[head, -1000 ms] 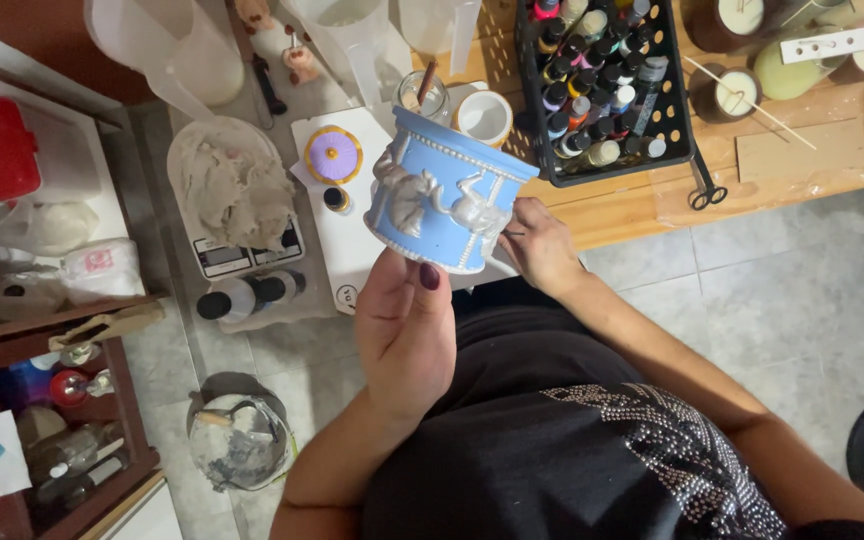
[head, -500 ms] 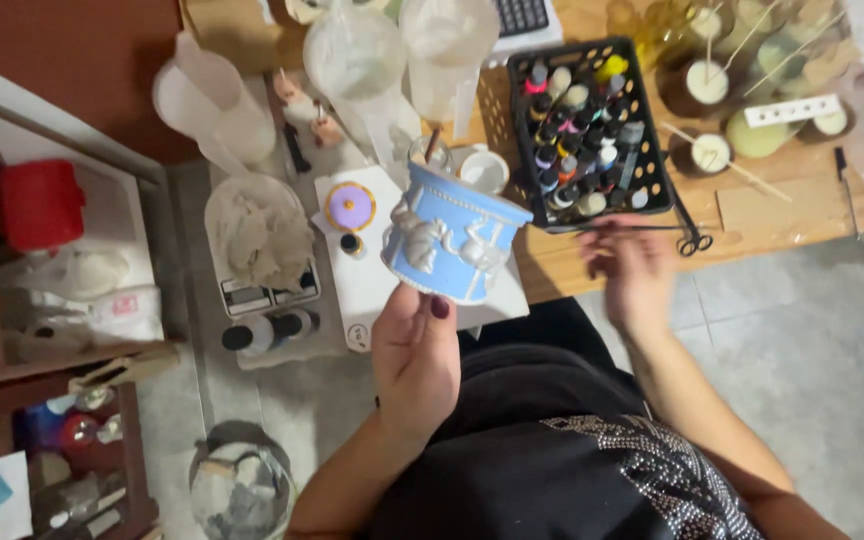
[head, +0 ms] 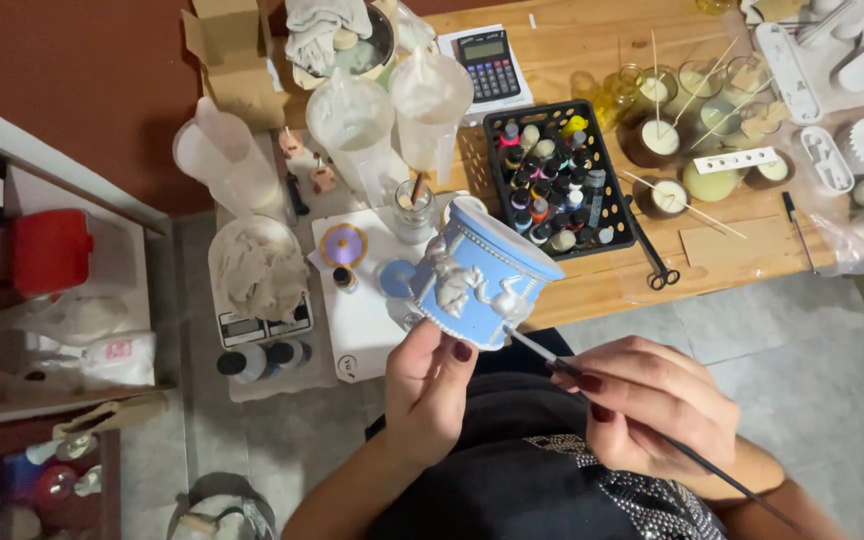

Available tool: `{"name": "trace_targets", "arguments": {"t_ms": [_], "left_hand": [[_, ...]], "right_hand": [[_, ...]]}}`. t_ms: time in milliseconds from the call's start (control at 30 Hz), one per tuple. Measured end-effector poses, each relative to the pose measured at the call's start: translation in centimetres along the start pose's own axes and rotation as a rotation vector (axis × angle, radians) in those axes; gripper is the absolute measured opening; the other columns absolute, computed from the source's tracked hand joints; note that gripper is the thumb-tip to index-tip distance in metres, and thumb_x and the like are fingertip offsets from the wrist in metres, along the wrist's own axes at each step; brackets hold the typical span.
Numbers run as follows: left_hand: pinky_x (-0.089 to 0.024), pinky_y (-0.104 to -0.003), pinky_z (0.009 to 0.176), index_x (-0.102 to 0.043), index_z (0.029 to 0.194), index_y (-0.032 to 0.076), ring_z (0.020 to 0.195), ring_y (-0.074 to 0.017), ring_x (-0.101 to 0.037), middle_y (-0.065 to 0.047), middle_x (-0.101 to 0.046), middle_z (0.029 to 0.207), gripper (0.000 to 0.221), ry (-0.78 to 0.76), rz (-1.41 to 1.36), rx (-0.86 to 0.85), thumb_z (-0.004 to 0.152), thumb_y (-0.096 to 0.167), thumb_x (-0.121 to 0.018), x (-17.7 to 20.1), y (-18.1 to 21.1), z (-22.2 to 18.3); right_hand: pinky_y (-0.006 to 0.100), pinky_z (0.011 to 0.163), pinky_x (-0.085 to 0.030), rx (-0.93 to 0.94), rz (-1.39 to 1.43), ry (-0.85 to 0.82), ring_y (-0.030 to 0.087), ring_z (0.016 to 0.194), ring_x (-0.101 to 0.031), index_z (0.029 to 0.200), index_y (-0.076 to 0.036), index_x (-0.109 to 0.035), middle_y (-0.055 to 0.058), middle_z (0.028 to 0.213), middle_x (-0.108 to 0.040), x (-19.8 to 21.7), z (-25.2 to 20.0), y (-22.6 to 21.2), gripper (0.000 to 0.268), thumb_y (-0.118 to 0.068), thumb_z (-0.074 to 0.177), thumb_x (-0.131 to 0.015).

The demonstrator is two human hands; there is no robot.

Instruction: Painting fine details on a decorative blue ceramic container using a thin paint brush.

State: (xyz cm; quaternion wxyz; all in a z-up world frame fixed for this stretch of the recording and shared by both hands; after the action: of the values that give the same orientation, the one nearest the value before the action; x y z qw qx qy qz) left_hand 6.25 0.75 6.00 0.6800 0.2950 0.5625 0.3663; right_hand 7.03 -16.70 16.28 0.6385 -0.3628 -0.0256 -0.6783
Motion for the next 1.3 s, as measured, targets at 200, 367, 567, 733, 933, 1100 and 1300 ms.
{"name": "trace_targets", "arguments": {"t_ms": [200,367,567,733,933,1100,1300], "left_hand": [[-0.042,-0.027,0.107,-0.053,0.142,-0.008,0.116,-0.0114,-0.056,-0.008,-0.064,0.129,0.037,-0.017,0.031,0.012,0.114,0.015,-0.05,0.4,-0.3,-0.6],[-0.042,-0.027,0.109,-0.053,0.14,-0.008,0.119,-0.0117,-0.057,-0.007,-0.064,0.13,0.036,-0.023,0.039,0.007,0.112,0.015,-0.05,0.2,0.2,-0.4],[-0.042,-0.028,0.11,-0.054,0.14,-0.008,0.12,-0.0123,-0.057,-0.008,-0.064,0.131,0.035,-0.026,0.027,0.013,0.113,0.014,-0.051,0.2,0.1,-0.6],[-0.042,-0.029,0.11,-0.053,0.142,-0.007,0.12,-0.0127,-0.057,-0.008,-0.064,0.131,0.036,-0.031,-0.014,0.007,0.113,0.014,-0.052,0.3,-0.3,-0.7],[-0.042,-0.029,0.113,-0.052,0.142,-0.007,0.123,-0.0129,-0.057,-0.008,-0.064,0.134,0.037,-0.037,0.016,0.017,0.113,0.015,-0.052,0.1,0.0,-0.6],[-0.042,-0.029,0.112,-0.053,0.142,-0.007,0.123,-0.0128,-0.057,-0.008,-0.064,0.133,0.036,-0.04,-0.002,0.023,0.113,0.014,-0.052,0.2,-0.3,-0.7],[-0.043,-0.028,0.11,-0.053,0.141,-0.007,0.12,-0.0121,-0.057,-0.007,-0.064,0.132,0.035,-0.033,0.018,0.023,0.113,0.013,-0.052,0.3,-0.3,-0.7]], "right_hand": [[0.037,0.075,-0.065,-0.043,0.017,-0.019,0.026,0.085,-0.077,0.11,0.002,-0.062,0.015,0.1,-0.072,-0.2,0.2,0.0,0.014,-0.003,0.096,-0.063],[0.037,0.075,-0.066,-0.016,0.031,-0.025,0.026,0.086,-0.078,0.11,0.002,-0.061,0.015,0.101,-0.071,-0.5,0.1,-0.1,0.014,-0.001,0.096,-0.063],[0.036,0.075,-0.066,-0.03,0.037,-0.007,0.025,0.086,-0.078,0.108,0.002,-0.062,0.015,0.101,-0.072,-0.4,0.1,-0.2,0.013,0.001,0.095,-0.062],[0.036,0.074,-0.065,-0.037,0.02,-0.026,0.026,0.084,-0.077,0.105,0.003,-0.063,0.016,0.097,-0.072,-0.5,0.1,-0.2,0.013,-0.002,0.093,-0.063],[0.036,0.073,-0.066,-0.005,0.043,-0.024,0.026,0.084,-0.078,0.106,0.003,-0.064,0.014,0.096,-0.073,-0.6,-0.1,-0.2,0.013,-0.001,0.094,-0.063],[0.037,0.073,-0.066,0.007,0.048,-0.022,0.027,0.084,-0.078,0.107,0.003,-0.063,0.014,0.096,-0.072,-0.7,0.0,-0.4,0.013,-0.002,0.095,-0.063],[0.037,0.072,-0.065,-0.014,0.08,-0.027,0.026,0.083,-0.078,0.107,0.002,-0.063,0.013,0.094,-0.073,-0.7,0.2,-0.3,0.014,-0.003,0.095,-0.062]]}}
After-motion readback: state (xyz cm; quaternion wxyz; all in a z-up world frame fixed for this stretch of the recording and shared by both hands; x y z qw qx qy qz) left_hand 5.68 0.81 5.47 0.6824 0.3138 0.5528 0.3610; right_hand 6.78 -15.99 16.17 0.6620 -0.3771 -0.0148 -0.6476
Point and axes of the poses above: each hand's wrist, its own z-axis towards the middle knuckle, its own x-axis out of the back of the hand, y = z × x, the point moved 7 cm from there along z, towards the middle knuckle
